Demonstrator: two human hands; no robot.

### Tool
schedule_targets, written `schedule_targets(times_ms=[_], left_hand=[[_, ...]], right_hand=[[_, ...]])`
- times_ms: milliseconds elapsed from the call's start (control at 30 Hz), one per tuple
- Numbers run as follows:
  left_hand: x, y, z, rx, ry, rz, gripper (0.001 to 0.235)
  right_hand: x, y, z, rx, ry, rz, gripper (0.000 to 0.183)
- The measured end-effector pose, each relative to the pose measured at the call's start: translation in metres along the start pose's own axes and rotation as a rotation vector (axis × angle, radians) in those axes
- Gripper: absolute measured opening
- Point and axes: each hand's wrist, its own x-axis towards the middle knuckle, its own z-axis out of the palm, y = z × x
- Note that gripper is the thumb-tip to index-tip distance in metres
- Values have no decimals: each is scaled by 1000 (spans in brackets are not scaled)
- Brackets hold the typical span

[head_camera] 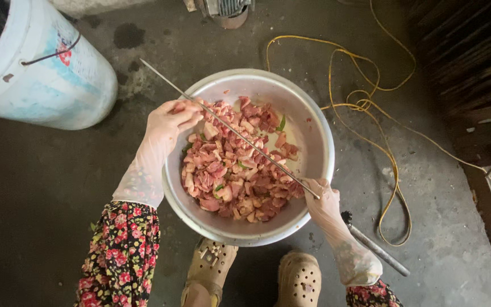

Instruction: The person threads pieces of raw meat and green herbs from a metal bowl onto a long metal skewer. The person holds the skewer with the right hand and uses the left hand to pick up and place the meat onto the skewer.

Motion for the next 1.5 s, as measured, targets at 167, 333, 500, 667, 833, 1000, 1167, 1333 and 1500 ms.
schedule_targets(times_ms=[167,333,500,667,833,1000,1167,1333,1500], left_hand=[[7,6,11,36,102,-86,26],[15,-1,18,-32,18,-18,22],[21,-5,19,139,32,29,19],[20,6,23,441,89,-4,20],[13,14,36,707,24,217,26],[8,11,45,900,70,104,20],[15,-4,36,435,32,237,22],[29,-6,16,-2,39,105,31],[22,-8,10,-124,49,47,25]], right_hand=[[-1,-1,0,53,-15,69,20],[1,-6,-3,-5,-5,22,20],[2,-9,-5,53,-44,90,21],[1,-8,-6,80,-75,131,22],[1,-6,-4,30,-30,56,23],[1,-10,-6,-9,-34,64,21],[1,-13,-10,93,-114,180,24],[2,-13,-8,19,-62,67,21],[-2,-8,-3,-9,-20,62,20]])
